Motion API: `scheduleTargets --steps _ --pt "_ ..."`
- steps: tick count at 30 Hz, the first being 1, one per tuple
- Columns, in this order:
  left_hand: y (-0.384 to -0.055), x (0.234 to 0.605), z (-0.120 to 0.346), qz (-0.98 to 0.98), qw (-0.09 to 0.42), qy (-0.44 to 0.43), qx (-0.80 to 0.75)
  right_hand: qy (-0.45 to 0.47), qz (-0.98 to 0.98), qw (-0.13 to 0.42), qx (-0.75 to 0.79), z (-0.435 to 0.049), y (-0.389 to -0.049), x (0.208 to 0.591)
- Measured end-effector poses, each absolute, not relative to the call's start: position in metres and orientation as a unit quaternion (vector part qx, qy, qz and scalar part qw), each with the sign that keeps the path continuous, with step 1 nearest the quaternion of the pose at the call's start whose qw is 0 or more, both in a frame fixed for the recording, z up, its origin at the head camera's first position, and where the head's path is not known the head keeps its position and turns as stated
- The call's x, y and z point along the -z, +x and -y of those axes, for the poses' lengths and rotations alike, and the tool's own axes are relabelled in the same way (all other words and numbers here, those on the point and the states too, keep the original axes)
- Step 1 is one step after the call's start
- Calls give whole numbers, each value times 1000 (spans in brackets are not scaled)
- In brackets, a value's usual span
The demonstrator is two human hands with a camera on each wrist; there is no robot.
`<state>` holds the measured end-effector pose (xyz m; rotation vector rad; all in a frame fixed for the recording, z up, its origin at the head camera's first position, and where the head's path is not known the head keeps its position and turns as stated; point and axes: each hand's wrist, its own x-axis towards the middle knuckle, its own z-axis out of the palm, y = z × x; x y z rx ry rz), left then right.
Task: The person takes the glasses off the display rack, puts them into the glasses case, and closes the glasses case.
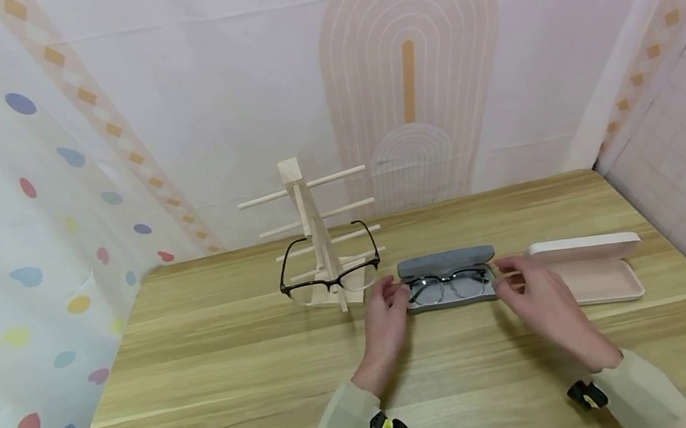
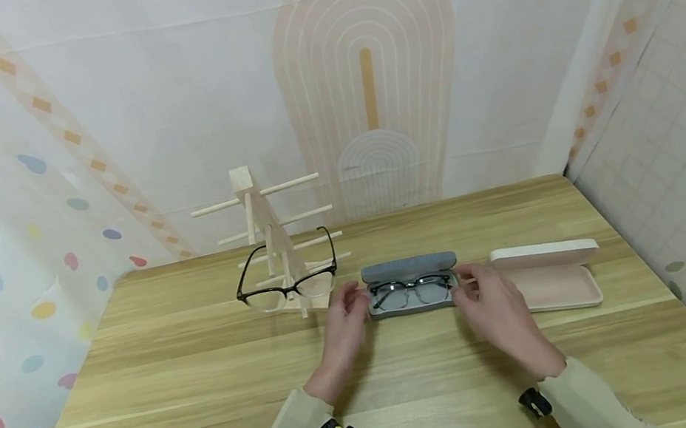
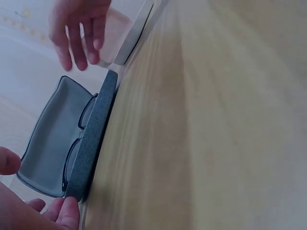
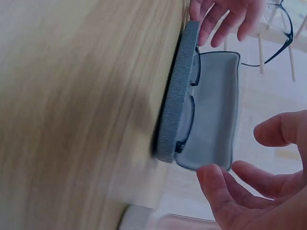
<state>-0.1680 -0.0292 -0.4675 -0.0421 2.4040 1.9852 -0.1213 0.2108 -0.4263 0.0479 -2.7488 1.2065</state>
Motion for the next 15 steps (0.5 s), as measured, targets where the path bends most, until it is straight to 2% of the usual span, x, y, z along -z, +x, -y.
scheduleTargets --steps 9,15 --pt "-176 463 28 -770 17 3 -638 25 907 89 -411 -209 -123 423" --pt "-179 463 23 -776 1 34 -629 43 881 66 -466 -209 -134 430"
